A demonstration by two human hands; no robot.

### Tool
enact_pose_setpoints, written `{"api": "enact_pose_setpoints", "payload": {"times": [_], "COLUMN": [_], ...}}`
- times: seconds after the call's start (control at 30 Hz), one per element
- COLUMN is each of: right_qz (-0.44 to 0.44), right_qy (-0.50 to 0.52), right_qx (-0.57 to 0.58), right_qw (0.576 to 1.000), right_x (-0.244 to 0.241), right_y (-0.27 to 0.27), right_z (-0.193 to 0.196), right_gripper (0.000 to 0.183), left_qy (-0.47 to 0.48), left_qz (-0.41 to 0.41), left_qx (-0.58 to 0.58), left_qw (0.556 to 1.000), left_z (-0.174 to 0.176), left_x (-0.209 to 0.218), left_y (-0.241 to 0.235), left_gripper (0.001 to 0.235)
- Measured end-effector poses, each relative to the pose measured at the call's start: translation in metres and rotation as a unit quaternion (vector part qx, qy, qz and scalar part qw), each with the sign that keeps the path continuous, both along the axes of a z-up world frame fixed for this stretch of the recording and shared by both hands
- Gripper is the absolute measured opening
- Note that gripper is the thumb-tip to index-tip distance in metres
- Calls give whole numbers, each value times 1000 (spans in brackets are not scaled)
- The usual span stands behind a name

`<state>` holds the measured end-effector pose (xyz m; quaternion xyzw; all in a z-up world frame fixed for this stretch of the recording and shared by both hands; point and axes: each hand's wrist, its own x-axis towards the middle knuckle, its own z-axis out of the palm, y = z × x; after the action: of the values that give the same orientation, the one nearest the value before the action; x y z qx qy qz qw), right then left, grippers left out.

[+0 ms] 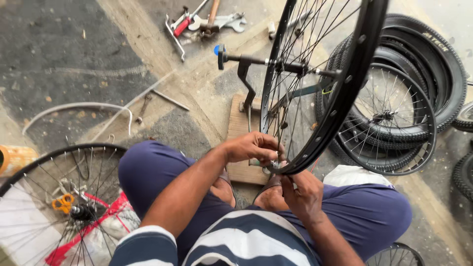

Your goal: The person sits on the floor and uses a spoke wrench to tighten the nipples of the spokes on a bicycle wheel mounted on a stand. They rotate the wheel periodically to access different sections of the rim and continue adjusting the tension of the spokes.

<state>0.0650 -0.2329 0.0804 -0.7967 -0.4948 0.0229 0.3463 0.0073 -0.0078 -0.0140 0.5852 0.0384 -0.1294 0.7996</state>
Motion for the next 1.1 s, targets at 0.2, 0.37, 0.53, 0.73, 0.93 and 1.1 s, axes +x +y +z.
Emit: {"api": "enact_pose_setpoints", "payload": {"times": [0.2, 0.37, 0.53, 0.73, 0.93, 1.1], "right_qz": [3, -4, 33, 36, 126, 133], "right_qy": [-2, 44, 112, 235, 307, 502], "right_qx": [9, 5, 7, -38, -74, 58], "right_qw": [1000, 999, 993, 971, 940, 852], "right_x": [2, 3, 24, 90, 103, 97], "right_y": [9, 5, -6, 18, 45, 55], "right_z": [-30, 5, 16, -68, -121, -171], "right_gripper": [11, 8, 15, 19, 39, 42], "left_qy": [57, -75, 20, 8, -19, -3], "left_qz": [139, 64, -23, 102, 223, 308], "left_qx": [529, 239, -164, 448, 432, 328], "left_qw": [835, 966, 986, 888, 873, 893], "left_z": [9, 23, 30, 10, 37, 67], "left_x": [21, 7, -7, 9, -17, -55], "left_y": [-40, -14, 4, -23, -18, -34], "left_gripper": [58, 65, 60, 42, 38, 30]}}
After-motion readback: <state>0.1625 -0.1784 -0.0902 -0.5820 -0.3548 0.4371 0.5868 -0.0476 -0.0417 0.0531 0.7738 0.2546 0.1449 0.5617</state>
